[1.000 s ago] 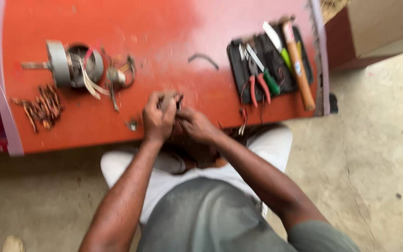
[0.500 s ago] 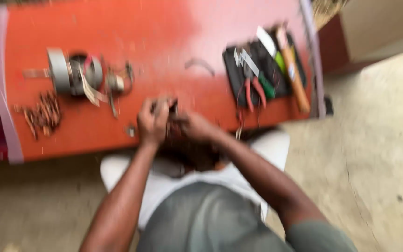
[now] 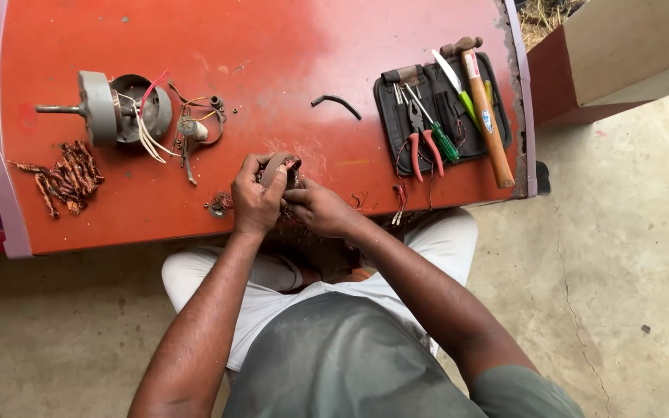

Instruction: The person is stripping copper wire from a fan motor stator using hands and pliers.

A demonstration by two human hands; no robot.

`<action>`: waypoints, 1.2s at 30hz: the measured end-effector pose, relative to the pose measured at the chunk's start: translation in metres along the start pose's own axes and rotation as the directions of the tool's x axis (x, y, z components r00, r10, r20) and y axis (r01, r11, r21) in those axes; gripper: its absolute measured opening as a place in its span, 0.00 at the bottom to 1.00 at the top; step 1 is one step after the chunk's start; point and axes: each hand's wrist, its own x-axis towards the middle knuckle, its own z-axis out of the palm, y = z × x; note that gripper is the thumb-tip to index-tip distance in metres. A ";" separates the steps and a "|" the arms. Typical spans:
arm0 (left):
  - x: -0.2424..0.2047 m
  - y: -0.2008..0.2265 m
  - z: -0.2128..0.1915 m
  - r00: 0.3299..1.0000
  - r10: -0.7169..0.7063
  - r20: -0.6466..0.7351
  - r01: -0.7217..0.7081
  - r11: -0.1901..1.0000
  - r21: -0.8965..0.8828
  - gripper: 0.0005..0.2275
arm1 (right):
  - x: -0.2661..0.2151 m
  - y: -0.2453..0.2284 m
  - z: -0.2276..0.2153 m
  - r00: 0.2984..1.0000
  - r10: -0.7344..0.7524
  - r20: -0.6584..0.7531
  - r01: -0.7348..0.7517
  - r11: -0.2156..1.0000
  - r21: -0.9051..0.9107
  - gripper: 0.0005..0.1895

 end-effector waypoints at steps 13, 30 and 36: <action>0.009 -0.009 -0.012 0.999 -0.010 0.042 0.007 0.998 0.058 0.11 | -0.047 0.033 -0.036 0.946 0.313 -0.080 -0.259 0.883 0.392 0.14; 0.007 -0.029 -0.026 0.988 -0.147 0.046 0.152 0.976 -0.158 0.14 | -0.016 0.024 -0.009 0.914 0.393 -0.104 -0.222 0.698 0.680 0.18; 0.010 -0.074 -0.033 0.959 -0.282 0.033 0.270 0.867 -0.418 0.13 | -0.079 0.023 -0.106 0.826 0.436 -0.357 0.233 0.312 0.921 0.16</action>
